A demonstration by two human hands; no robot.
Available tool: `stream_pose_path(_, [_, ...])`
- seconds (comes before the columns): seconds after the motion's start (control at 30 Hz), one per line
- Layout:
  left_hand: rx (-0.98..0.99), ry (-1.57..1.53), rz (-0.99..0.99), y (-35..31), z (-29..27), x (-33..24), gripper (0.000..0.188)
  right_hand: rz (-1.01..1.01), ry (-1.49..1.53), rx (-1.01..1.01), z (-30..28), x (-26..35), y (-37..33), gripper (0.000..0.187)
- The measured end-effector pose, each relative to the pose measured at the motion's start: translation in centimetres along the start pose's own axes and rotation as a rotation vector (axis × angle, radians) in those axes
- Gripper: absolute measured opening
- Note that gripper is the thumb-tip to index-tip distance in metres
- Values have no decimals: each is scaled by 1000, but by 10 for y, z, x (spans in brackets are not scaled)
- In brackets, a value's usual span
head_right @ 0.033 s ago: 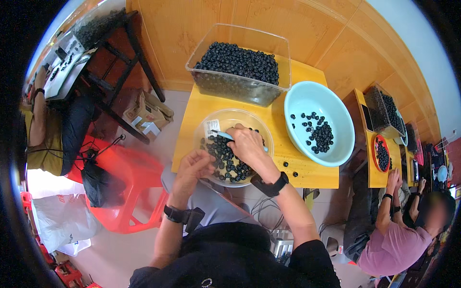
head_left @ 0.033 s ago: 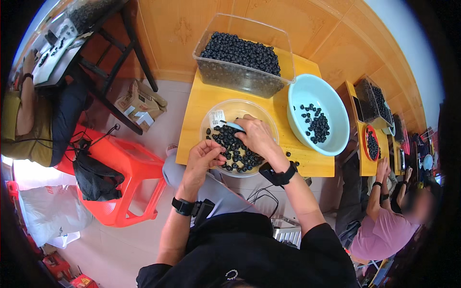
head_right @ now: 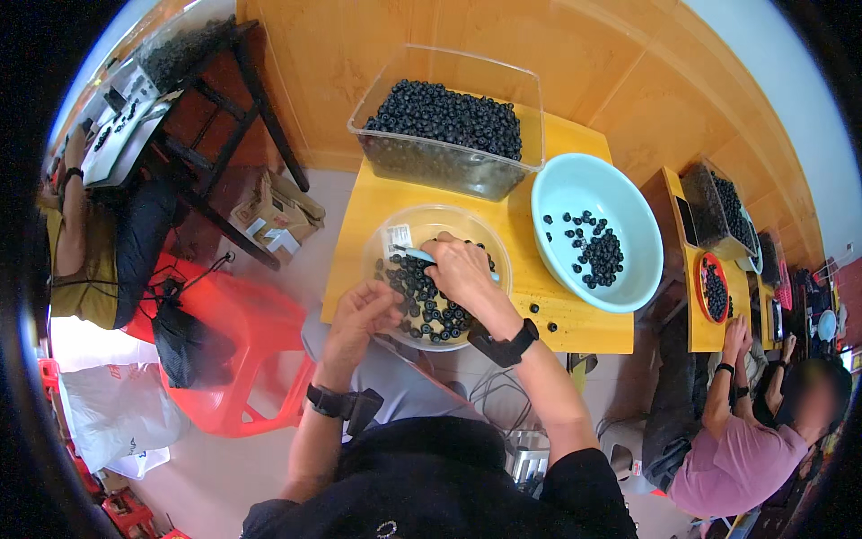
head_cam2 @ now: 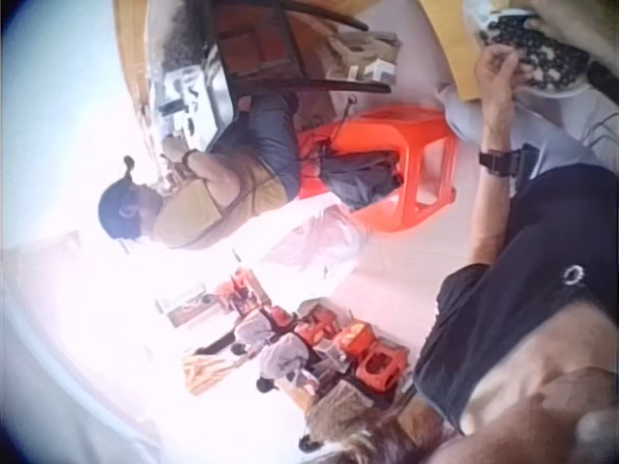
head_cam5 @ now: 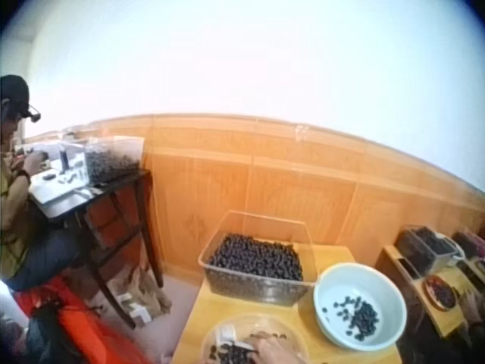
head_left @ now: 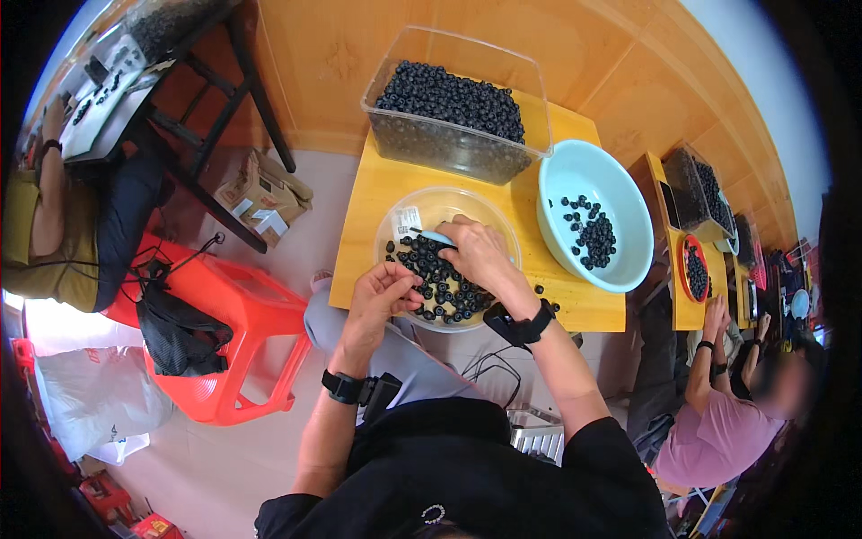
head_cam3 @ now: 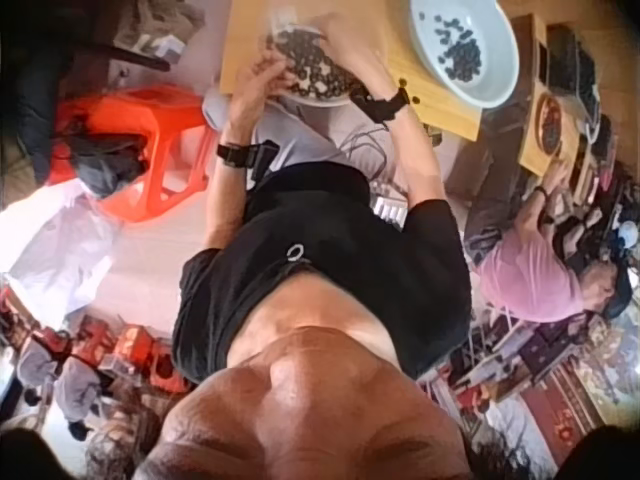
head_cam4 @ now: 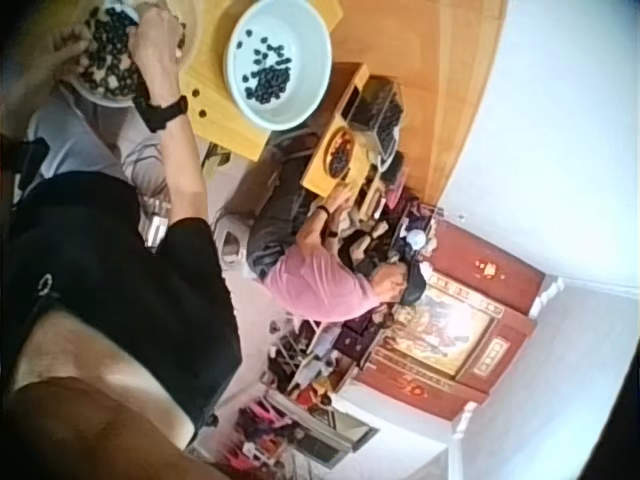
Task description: Sorting and inspecting small black plastic or rubber components on a tray.
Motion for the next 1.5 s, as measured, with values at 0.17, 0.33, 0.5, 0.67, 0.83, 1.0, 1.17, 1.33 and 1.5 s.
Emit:
stream_pose_path(0.17, [-19, -23, -7, 0, -2, 0, 10, -29, -38, 149, 21, -8, 3, 17])
stream_pose_path(0.33, [-6, -23, 3, 0, -3, -1, 12, 28, 16, 186, 24, -16, 2, 20])
stream_pose_path(0.5, [-21, -37, 2, -1, -2, 0, 18, 108, 156, 226, 13, -16, -5, 22])
stream_pose_path(0.67, [62, -121, -73, -10, 18, -4, 27, 335, 918, 309, -3, 16, -27, 16])
stream_pose_path(0.83, [171, -282, -166, -12, 31, 12, 25, 273, 914, 308, -7, 27, -39, 16])
stream_pose_path(1.0, [176, -391, -192, -15, 34, 12, 24, 226, 703, 131, -25, 27, -44, 24])
stream_pose_path(1.17, [155, -431, -260, -13, 30, 18, 25, 141, 694, -178, -55, 25, -58, 24])
stream_pose_path(1.33, [129, -466, -295, -13, 30, 22, 26, 108, 450, -182, -58, 35, -79, 22])
stream_pose_path(1.5, [212, -509, -295, -17, 39, 20, 19, 59, 330, -216, -59, 39, -84, 22])
Point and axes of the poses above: each hand's wrist, its own y-axis towards the middle knuckle, its own z-axis out of the palm, x = y × z, the point moved 9 cm from there along y, towards the middle knuckle, and after that the axes turned 14 degrees about -x, right-handed, at the moved point
